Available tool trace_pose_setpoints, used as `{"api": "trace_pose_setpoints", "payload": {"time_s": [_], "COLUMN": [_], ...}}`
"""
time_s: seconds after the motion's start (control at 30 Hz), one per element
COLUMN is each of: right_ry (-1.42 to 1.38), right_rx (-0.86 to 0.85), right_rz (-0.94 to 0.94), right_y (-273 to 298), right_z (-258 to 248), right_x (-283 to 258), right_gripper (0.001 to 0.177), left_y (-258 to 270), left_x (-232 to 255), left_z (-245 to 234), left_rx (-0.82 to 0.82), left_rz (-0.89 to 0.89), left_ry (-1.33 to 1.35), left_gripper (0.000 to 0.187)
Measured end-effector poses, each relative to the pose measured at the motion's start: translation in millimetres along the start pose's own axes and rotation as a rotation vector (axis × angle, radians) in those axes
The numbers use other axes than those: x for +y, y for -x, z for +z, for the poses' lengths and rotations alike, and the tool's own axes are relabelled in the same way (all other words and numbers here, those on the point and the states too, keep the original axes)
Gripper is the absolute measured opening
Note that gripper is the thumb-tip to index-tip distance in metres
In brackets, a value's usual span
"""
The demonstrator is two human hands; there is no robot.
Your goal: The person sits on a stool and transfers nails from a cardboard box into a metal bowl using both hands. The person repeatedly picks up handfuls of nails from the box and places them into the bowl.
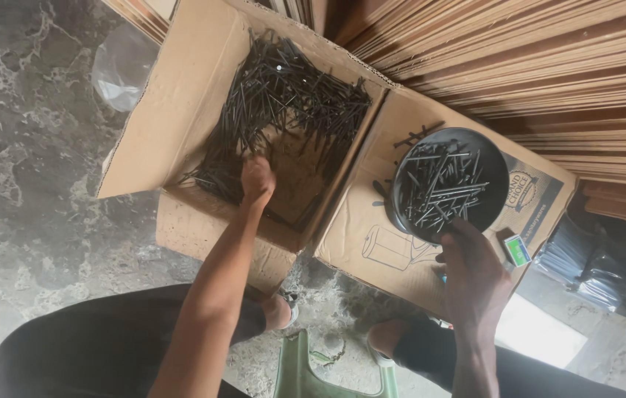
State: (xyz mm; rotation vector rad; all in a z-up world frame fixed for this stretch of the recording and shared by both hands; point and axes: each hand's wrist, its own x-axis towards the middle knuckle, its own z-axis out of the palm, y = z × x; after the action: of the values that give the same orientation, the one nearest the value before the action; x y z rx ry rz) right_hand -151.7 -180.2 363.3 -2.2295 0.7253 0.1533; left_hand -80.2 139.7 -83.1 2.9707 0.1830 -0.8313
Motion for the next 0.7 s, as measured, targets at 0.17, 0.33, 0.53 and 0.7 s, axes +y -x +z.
{"api": "trace_pose_setpoints", "payload": {"time_s": [0.17, 0.33, 0.53, 0.7], "right_ry": [0.014, 0.112, 0.115, 0.065], "right_rx": [0.004, -0.078, -0.066, -0.111], "right_rz": [-0.002, 0.036, -0.416, -0.122], "right_y": [6.0, 13.2, 13.4, 20.9], "right_z": [2.0, 0.9, 6.5, -0.5], "right_x": [3.7, -14.6, 9.7, -5.8], "right_gripper": [0.029, 0.030, 0.032, 0.031], "left_y": [99.5, 192.6, 253.3, 252.1], "left_x": [51.8, 130.0, 187.9, 177.9], "left_z": [-177.6, -301.9, -314.0, -312.2], "left_rx": [0.696, 0.481, 0.088, -0.103], "left_rz": [0.275, 0.555, 0.896, 0.788], "left_ry": [0.414, 0.898, 1.138, 1.331], "left_gripper": [0.047, 0.037, 0.015, 0.025]}}
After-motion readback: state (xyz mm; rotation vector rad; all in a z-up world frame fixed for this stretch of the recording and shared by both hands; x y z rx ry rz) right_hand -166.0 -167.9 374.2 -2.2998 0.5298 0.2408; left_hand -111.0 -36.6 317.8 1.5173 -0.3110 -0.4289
